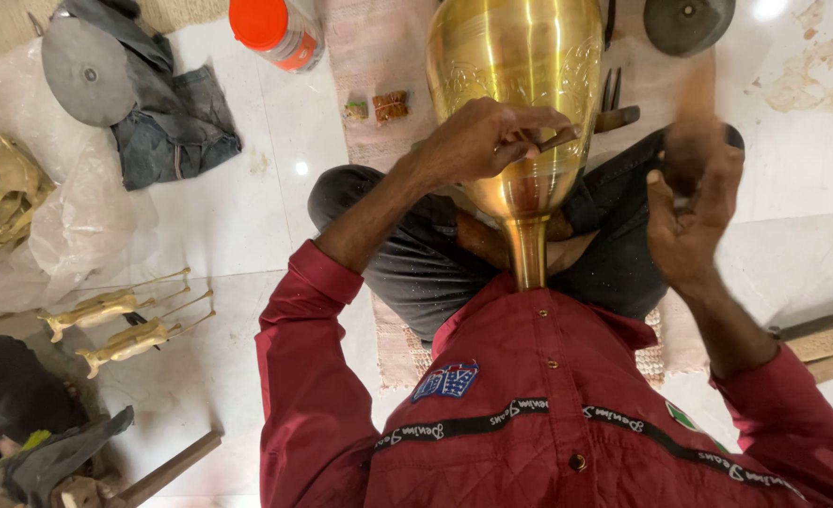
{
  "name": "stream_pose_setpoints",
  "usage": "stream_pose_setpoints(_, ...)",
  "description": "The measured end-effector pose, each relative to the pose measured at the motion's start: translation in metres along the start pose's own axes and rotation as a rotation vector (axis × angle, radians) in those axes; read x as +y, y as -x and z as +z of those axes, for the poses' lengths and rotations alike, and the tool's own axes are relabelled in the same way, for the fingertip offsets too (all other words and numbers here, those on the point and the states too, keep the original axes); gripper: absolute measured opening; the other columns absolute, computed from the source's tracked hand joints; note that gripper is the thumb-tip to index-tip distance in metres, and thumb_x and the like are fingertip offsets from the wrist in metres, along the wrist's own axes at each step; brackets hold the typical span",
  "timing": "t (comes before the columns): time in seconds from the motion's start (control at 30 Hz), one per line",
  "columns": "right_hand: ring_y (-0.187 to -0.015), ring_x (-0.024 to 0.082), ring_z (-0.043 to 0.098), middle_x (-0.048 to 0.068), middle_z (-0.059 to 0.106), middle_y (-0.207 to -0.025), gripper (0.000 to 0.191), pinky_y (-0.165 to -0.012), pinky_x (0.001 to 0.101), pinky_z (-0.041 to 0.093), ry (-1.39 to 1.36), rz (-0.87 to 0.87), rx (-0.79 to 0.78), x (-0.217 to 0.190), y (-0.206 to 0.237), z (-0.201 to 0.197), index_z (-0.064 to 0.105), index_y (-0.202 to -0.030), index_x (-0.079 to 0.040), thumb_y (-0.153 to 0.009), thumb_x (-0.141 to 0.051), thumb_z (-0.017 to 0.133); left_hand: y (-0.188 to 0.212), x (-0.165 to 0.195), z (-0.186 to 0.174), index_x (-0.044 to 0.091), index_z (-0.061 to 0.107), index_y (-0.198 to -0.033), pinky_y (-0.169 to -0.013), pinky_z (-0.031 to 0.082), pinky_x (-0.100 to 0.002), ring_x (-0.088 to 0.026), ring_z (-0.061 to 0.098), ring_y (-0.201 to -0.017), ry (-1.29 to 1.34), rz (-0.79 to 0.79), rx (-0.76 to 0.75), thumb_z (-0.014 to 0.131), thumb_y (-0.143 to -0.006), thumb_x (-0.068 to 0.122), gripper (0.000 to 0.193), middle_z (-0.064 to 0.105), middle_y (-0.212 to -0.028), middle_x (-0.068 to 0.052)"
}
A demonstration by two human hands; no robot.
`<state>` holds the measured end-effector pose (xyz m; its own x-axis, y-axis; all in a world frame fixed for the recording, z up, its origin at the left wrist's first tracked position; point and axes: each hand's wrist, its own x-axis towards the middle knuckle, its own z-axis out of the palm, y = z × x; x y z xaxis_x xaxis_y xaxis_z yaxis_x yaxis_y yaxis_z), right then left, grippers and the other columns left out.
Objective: The person sits cross-legged on the floor with a large brass vase held between their legs and engraves decorative patterns into its surface. They hold a small chisel against the metal and strike it with a wooden mallet, repositioning the chisel repeatedly to work different spots on the vase.
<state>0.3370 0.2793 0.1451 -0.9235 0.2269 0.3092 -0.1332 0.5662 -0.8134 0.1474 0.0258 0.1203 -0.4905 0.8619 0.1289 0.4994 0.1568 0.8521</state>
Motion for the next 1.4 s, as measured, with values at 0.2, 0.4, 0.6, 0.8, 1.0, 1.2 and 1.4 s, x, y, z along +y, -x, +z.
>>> stream_pose_setpoints(0.2,-0.126,0.031,0.053,0.020,0.049,-0.135,0.070,-0.103,0.0413,0.052,0.316,-0.075,-0.057,0.012,0.013,0.001,0.044,-0.165,-0.013,-0.103,0.011,0.066,-0.005,-0.011,0.002,0.017,0.063,-0.139,-0.080,0.067,-0.034,-0.017,0.081,-0.089,-0.005,0.147,-0.004,0.075,-0.096,0.013,0.045,0.081,-0.107,-0.005)
stream_pose_setpoints(0.4,-0.120,0.036,0.053,0.020,0.053,-0.135,0.075,-0.101,0.0485,0.050,0.641,-0.124,-0.087,0.023,0.030,0.012,0.051,-0.159,-0.010,-0.089,0.014,0.068,-0.009,-0.010,-0.001,0.017,0.068,-0.136,-0.075,0.065,-0.035,-0.015,0.081,-0.091,-0.063,0.064,-0.115,0.072,-0.092,-0.001,0.048,0.081,-0.106,-0.004)
stream_pose_setpoints(0.6,-0.124,0.038,0.054,0.020,0.054,-0.134,0.072,-0.107,0.0516,0.043,0.638,-0.177,-0.155,0.026,0.040,0.010,0.045,-0.160,-0.009,-0.094,0.010,0.066,-0.009,-0.007,-0.004,0.019,0.067,-0.133,-0.077,0.064,-0.035,-0.015,0.080,-0.088,-0.065,0.031,-0.169,0.082,-0.089,0.012,0.047,0.080,-0.107,-0.004)
stream_pose_setpoints(0.8,-0.129,0.042,0.049,0.022,0.051,-0.137,0.064,-0.108,0.0533,0.041,0.408,-0.276,0.115,0.034,0.052,0.018,0.043,-0.155,-0.011,-0.100,0.012,0.068,-0.010,-0.006,-0.009,0.022,0.071,-0.132,-0.075,0.064,-0.036,-0.013,0.081,-0.087,-0.070,0.035,-0.261,0.072,-0.091,0.002,0.046,0.082,-0.105,-0.003)
stream_pose_setpoints(1.0,-0.132,0.032,0.051,0.020,0.036,-0.147,0.067,-0.114,0.0439,0.043,-0.155,-0.150,0.300,0.035,0.060,0.027,0.029,-0.162,-0.018,-0.109,0.007,0.060,-0.006,-0.008,-0.004,0.020,0.072,-0.126,-0.074,0.063,-0.037,-0.014,0.079,-0.082,-0.072,0.070,-0.269,0.075,-0.091,0.008,0.037,0.079,-0.114,-0.004)
stream_pose_setpoints(1.2,-0.122,0.034,0.056,0.021,0.054,-0.131,0.072,-0.105,0.0420,0.049,0.320,0.117,-0.047,0.022,0.056,0.018,0.044,-0.164,-0.009,-0.097,0.007,0.067,0.000,-0.016,-0.015,0.015,0.070,-0.126,-0.096,0.070,-0.029,-0.019,0.077,-0.113,0.169,0.206,0.048,0.066,-0.107,0.006,0.022,0.074,-0.133,-0.009)
stream_pose_setpoints(1.4,-0.105,0.029,0.063,0.018,0.060,-0.117,0.074,-0.091,0.0394,0.052,0.231,0.301,-0.188,0.018,0.055,0.023,0.048,-0.159,-0.007,-0.090,-0.001,0.075,-0.021,-0.031,-0.043,0.011,0.056,-0.139,-0.092,0.074,-0.035,-0.022,0.078,-0.105,0.606,-0.021,0.311,0.069,-0.103,0.006,0.038,0.072,-0.113,-0.012)
